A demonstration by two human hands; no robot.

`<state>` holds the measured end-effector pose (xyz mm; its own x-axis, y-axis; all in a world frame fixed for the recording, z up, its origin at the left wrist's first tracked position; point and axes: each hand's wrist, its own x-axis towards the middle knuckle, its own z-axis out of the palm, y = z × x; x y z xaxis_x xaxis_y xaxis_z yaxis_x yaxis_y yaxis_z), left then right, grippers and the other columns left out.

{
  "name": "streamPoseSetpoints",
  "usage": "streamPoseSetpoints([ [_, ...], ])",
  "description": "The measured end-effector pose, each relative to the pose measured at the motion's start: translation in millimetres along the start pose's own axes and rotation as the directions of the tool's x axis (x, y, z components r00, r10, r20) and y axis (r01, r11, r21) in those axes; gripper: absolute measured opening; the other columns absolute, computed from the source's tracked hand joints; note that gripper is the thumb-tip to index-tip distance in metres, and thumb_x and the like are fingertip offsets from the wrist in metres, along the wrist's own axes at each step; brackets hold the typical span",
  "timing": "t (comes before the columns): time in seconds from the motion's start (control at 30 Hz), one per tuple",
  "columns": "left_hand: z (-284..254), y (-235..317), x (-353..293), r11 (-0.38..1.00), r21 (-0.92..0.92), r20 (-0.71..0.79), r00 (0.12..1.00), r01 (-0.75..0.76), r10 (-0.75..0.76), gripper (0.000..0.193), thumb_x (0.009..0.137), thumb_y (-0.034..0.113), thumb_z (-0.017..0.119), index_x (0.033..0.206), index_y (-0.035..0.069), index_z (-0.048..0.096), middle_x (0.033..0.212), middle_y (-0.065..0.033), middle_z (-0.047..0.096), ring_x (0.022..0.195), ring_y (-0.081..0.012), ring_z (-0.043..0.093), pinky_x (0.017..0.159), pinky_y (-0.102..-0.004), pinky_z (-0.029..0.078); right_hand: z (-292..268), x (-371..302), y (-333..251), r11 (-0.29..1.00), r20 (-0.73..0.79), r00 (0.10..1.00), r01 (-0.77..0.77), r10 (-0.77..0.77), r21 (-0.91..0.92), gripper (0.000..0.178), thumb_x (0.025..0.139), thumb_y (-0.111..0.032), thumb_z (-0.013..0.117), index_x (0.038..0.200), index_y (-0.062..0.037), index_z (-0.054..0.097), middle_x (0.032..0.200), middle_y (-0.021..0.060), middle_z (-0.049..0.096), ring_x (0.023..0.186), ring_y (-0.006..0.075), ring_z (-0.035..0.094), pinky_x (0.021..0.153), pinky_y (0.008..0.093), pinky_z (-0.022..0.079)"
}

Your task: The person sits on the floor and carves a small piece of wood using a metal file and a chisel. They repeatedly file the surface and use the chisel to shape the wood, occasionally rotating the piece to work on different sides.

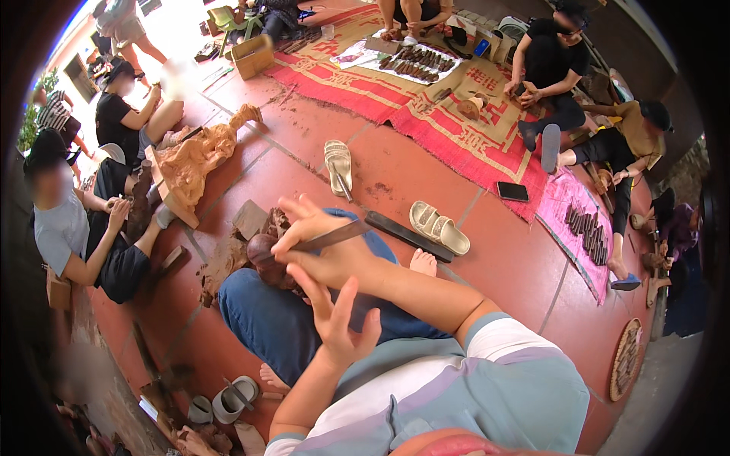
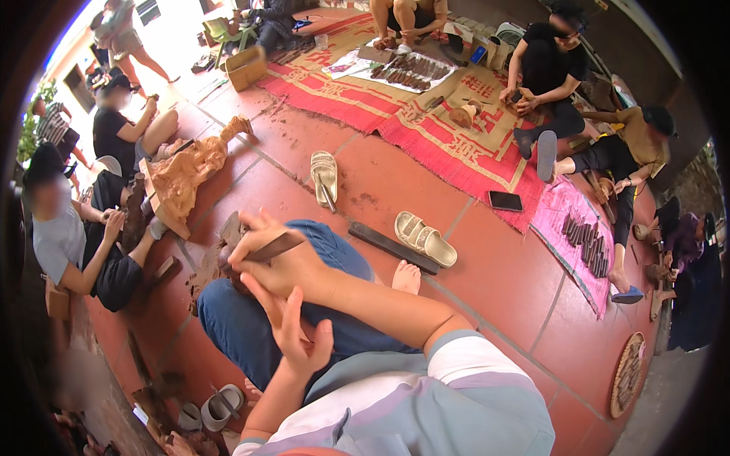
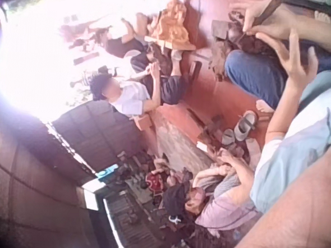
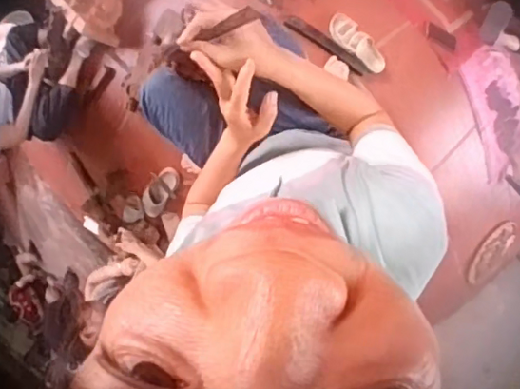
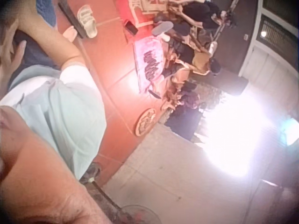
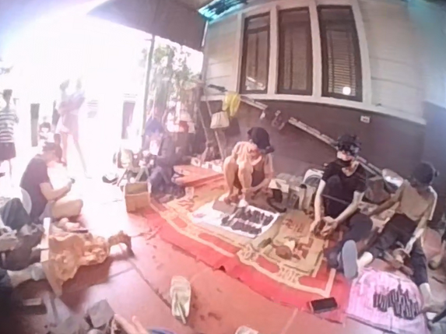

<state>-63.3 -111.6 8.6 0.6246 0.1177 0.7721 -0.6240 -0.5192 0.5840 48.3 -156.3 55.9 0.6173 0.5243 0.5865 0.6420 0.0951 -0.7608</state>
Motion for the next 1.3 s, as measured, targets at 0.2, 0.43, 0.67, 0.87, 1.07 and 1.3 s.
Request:
streamPoseSetpoints([
  [0.2,-13.8,-6.9,14.4,1.000,0.009,0.198,0.980,0.010,-0.012,0.054,0.086,0.012,0.059,0.135,-0.003,0.042,0.149,-0.0388,-0.009,0.140,-0.0527,0.005,0.110,-0.0528,0.019,-14.6,3.6,3.5,0.999,-0.145,0.989,0.020,-0.027,-0.048,0.005,0.077,-0.014,0.069,0.081,-0.0120,0.068,0.088,0.0025,0.068,0.117,0.0344,0.055,0.112,0.0503,0.029],
  [0.43,-6.7,-6.5,9.9,1.000,-0.005,0.169,0.985,0.015,-0.014,0.052,0.085,0.010,0.060,0.133,-0.004,0.045,0.149,-0.0390,-0.007,0.139,-0.0532,0.008,0.111,-0.0526,0.018,-13.9,2.2,7.1,0.994,-0.054,0.999,-0.009,0.004,-0.109,0.007,0.077,-0.008,0.071,0.081,-0.0120,0.067,0.082,0.0019,0.068,0.122,0.0345,0.053,0.111,0.0523,0.027],
  [0.67,2.5,-5.0,7.0,0.998,-0.054,0.040,0.999,0.008,-0.006,0.048,0.080,0.004,0.060,0.126,-0.005,0.051,0.150,-0.0382,-0.007,0.138,-0.0539,0.014,0.111,-0.0524,0.018,-1.9,4.8,10.7,0.999,-0.046,0.999,0.023,-0.025,-0.044,0.004,0.075,-0.014,0.069,0.078,-0.0124,0.066,0.088,0.0027,0.068,0.114,0.0367,0.057,0.107,0.0526,0.033],
  [0.87,-1.2,-5.4,7.6,0.995,-0.098,0.028,1.000,0.002,0.001,0.047,0.079,0.005,0.062,0.124,-0.007,0.052,0.150,-0.0380,-0.006,0.139,-0.0520,0.015,0.111,-0.0488,0.021,3.3,4.5,6.0,0.999,-0.016,1.000,-0.021,0.021,0.034,0.005,0.074,-0.012,0.072,0.076,-0.0123,0.067,0.086,0.0025,0.067,0.114,0.0356,0.057,0.105,0.0533,0.034],
  [1.07,-20.3,-13.0,17.2,0.994,-0.108,0.101,0.995,0.020,-0.009,0.046,0.077,0.007,0.065,0.121,-0.005,0.058,0.147,-0.0419,-0.001,0.141,-0.0491,0.007,0.112,-0.0481,0.020,-3.3,11.3,7.2,0.999,-0.179,0.984,0.015,-0.021,-0.033,0.009,0.073,-0.004,0.072,0.078,-0.0096,0.067,0.081,0.0035,0.067,0.116,0.0337,0.057,0.111,0.0516,0.026],
  [1.3,-12.3,-13.2,8.0,0.989,-0.146,0.042,0.999,0.034,-0.028,0.052,0.071,0.007,0.068,0.123,0.004,0.061,0.149,-0.0385,0.002,0.141,-0.0496,0.002,0.113,-0.0487,0.014,1.3,7.5,16.0,0.996,-0.079,0.996,-0.023,0.029,0.081,0.013,0.077,0.002,0.071,0.081,-0.0081,0.066,0.075,0.0010,0.067,0.122,0.0292,0.053,0.114,0.0504,0.018],
])
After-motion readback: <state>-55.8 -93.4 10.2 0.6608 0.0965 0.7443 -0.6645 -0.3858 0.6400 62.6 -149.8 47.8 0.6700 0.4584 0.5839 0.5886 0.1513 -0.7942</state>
